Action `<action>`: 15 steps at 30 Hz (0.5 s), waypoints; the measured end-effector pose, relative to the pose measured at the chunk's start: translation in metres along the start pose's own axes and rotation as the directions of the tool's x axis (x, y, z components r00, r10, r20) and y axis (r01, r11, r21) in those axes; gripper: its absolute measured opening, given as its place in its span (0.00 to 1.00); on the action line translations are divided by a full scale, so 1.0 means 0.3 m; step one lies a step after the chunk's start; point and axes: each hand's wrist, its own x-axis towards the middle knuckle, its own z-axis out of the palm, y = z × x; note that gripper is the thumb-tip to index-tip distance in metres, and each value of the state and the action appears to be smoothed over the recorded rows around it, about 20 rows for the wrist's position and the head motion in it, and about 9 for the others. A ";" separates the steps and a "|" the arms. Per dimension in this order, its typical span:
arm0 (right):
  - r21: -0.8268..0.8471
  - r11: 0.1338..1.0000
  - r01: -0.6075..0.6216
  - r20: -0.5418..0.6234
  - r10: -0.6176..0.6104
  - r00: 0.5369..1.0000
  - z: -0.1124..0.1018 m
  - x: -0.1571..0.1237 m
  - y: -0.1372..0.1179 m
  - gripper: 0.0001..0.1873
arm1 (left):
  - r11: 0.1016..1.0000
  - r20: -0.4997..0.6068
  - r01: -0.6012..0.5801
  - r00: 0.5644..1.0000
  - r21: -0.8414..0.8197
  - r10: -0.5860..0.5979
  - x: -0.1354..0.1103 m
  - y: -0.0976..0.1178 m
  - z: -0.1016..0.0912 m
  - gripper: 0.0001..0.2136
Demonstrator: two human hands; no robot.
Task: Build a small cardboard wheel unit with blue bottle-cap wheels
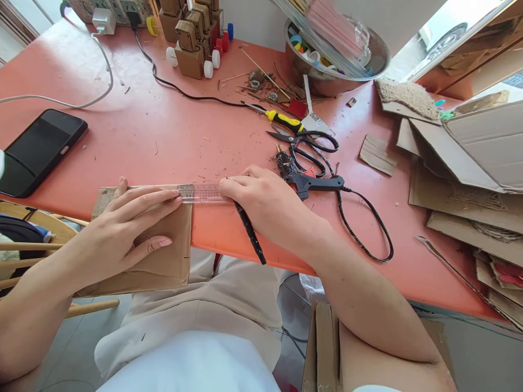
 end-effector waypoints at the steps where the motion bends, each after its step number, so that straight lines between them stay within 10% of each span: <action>1: 0.001 1.000 -0.003 0.002 0.003 1.000 -0.002 -0.001 0.000 0.19 | 1.000 -0.003 -0.005 1.000 0.002 0.005 0.000 0.000 0.001 0.22; 15: 0.181 0.983 0.038 -0.063 -0.027 0.998 0.021 -0.003 0.024 0.15 | 0.999 -0.015 0.038 0.999 -0.010 -0.038 -0.006 0.005 0.004 0.22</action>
